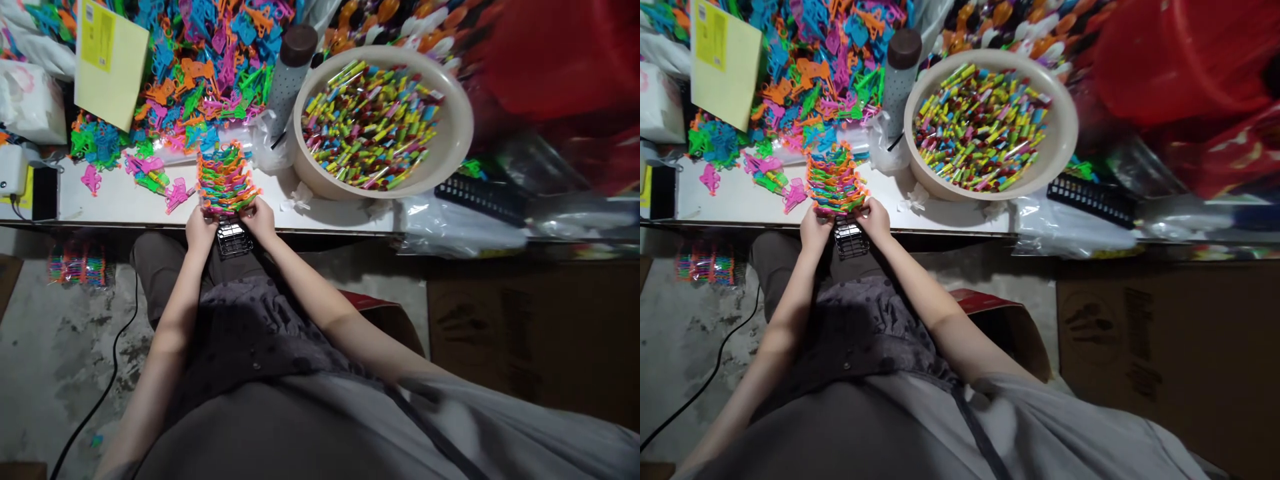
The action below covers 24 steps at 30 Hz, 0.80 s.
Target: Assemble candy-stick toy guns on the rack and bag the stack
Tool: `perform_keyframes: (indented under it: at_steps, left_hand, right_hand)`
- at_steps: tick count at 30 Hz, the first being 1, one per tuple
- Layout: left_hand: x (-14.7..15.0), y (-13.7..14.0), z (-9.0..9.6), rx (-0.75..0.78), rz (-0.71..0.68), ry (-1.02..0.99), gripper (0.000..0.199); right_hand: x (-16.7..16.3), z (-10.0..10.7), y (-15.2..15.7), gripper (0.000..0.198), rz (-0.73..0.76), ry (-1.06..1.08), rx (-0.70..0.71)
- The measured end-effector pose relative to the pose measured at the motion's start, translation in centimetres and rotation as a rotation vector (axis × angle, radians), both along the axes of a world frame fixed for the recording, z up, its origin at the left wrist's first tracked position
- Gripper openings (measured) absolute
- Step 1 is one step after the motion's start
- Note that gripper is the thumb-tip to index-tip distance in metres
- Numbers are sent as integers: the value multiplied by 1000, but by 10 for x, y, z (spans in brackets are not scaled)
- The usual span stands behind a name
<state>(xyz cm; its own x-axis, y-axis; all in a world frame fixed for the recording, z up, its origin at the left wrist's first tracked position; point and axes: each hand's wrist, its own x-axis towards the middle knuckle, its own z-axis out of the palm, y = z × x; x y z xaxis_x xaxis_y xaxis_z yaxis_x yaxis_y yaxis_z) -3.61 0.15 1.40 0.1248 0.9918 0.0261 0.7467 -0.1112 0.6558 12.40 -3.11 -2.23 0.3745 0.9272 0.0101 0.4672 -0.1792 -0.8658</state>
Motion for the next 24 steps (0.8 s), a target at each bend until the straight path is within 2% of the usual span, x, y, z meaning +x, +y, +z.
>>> perform_keyframes:
  at_steps: [4, 8, 11, 15, 20, 24]
  left_hand:
    - [2, 0, -7, -37, 41, -62, 18]
    - [6, -6, -10, -35, 97, -105, 13]
    - [10, -12, -12, -22, 140, -97, 15]
    - [14, -17, -14, 8, 174, -119, 20]
    - [11, -15, -12, 29, 142, -132, 19]
    - [7, -11, -5, 107, 48, -55, 24]
  right_hand:
    - [-4, 8, -1, 13, -20, -30, -14]
    - [-9, 16, -2, 14, -59, -63, -93]
    - [-10, 18, -1, 15, -69, -78, -137]
    - [-10, 15, -1, 15, -58, -86, -128]
    - [-9, 12, 0, 14, -65, -87, -124]
    - [-8, 12, 0, 14, -24, -73, -119]
